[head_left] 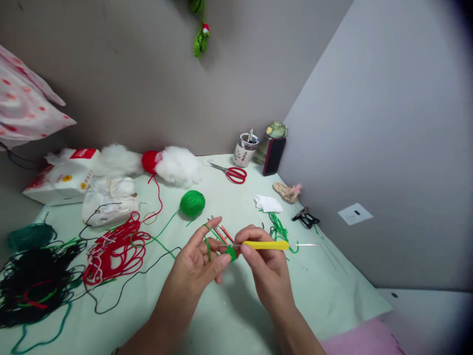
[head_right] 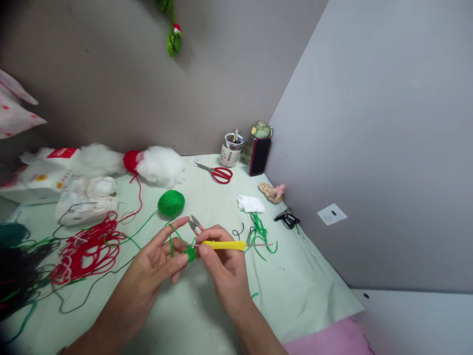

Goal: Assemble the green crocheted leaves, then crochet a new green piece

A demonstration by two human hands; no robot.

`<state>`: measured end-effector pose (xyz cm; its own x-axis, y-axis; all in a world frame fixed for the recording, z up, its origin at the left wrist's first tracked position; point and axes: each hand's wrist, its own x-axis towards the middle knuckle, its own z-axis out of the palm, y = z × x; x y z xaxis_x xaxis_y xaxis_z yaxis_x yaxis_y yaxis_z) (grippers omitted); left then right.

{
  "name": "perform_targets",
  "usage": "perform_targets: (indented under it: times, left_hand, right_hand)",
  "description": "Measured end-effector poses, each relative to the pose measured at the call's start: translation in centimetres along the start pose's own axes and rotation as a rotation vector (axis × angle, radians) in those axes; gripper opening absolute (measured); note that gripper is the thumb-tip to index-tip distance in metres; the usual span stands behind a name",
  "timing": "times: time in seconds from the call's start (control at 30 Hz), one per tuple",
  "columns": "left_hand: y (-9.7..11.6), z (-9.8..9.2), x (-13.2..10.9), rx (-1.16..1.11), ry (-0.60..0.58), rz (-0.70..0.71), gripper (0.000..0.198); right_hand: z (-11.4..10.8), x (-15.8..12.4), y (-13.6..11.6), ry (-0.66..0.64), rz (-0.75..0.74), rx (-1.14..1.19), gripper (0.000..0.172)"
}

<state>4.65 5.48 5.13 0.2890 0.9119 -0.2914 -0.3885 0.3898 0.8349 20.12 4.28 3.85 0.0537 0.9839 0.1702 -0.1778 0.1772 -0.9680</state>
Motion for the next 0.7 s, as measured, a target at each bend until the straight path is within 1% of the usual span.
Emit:
perform_targets:
  times: [0.1, 0.17, 0.37, 0.47, 0.6, 0.7]
  left_hand:
    - [0.07, 0.09, -0.04, 0.019, 0.017, 0.01, 0.071]
    - [0.15, 0.14, -0.02, 0.015, 0.012, 0.011, 0.07]
    - [0.33, 0.17, 0.03, 0.01, -0.02, 0.03, 0.068]
    - [0.36, 0.12, -0.09, 0.014, -0.021, 0.034, 0.066]
    - [0.45, 0.04, -0.25, 0.04, 0.0, 0.017, 0.063]
    - [0.49, 0.0, -0.27, 0.058, 0.005, 0.018, 0.062]
  right_hand:
    - [0.16, -0.03, -0.13, -0.007, -0.113, -0.118, 0.013]
    - [0.15, 0.03, -0.04, -0.027, -0.149, -0.089, 0.015]
    - [-0.01, 0.04, 0.31, -0.023, -0.034, 0.168, 0.014]
    - [0.14, 0.08, 0.14, -0.018, -0.016, 0.239, 0.016]
    - [0.16, 0.23, -0.16, -0.013, -0.025, 0.248, 0.021]
    - [-0.05, 0.13, -0.32, -0.021, -0.071, 0.157, 0.022]
